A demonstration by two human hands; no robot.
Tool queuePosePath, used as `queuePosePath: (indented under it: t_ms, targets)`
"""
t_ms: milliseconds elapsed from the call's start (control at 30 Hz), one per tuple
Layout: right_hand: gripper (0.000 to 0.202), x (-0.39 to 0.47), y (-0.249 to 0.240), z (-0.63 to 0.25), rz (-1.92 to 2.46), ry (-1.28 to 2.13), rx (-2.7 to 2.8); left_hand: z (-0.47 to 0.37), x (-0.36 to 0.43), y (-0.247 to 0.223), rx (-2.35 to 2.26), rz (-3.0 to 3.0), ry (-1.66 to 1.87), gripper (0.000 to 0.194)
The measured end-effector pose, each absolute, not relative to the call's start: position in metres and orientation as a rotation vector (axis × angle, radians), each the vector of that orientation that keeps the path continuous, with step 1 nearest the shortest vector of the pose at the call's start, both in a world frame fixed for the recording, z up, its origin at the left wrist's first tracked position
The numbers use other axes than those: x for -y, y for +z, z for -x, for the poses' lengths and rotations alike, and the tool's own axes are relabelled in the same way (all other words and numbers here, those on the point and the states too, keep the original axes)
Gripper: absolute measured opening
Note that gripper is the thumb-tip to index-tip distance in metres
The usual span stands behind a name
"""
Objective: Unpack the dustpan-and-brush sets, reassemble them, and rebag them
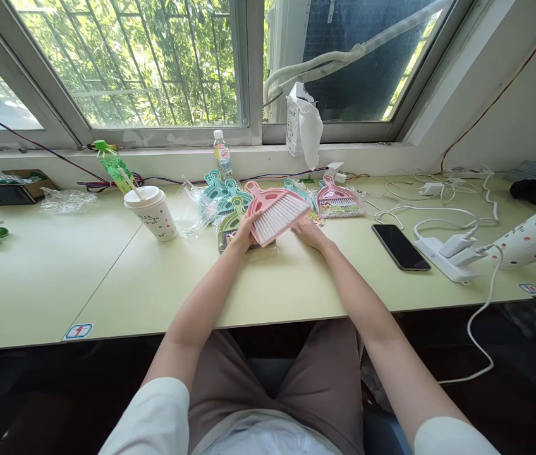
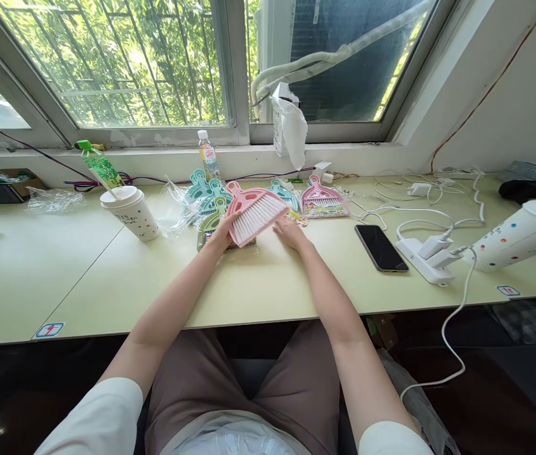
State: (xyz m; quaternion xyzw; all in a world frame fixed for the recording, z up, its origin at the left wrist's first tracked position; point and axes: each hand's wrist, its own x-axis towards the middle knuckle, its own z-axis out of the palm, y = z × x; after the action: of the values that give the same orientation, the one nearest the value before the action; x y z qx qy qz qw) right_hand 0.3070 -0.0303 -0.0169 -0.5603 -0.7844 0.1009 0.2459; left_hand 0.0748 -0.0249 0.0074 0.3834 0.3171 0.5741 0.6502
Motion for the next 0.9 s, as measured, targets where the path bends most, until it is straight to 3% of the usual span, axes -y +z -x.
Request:
queuePosePath:
  t_ms: [300,467,733,900]
  targets:
    - [0.037,0.030,-0.014,-0.300,1.606,0.029,2.159,-0.072,0.013,0.000,-0.737,-0.708,1.502,0.037]
    - [0.050,0.025,-0.021,-0.310,1.827,-0.010,1.906,-0.073,0.014,-0.001,-0.751,-0.712,1.489,0.041]
    - [0.020,0.025,-0.014,-0.303,1.691,0.270,1.999,-0.074,0.016,-0.001,-0.752,-0.738,1.498,0.045]
    - [0.047,0.024,-0.013,-0.300,1.725,0.372,1.911,-0.074,0.018,0.001,-0.760,-0.740,1.462,0.037]
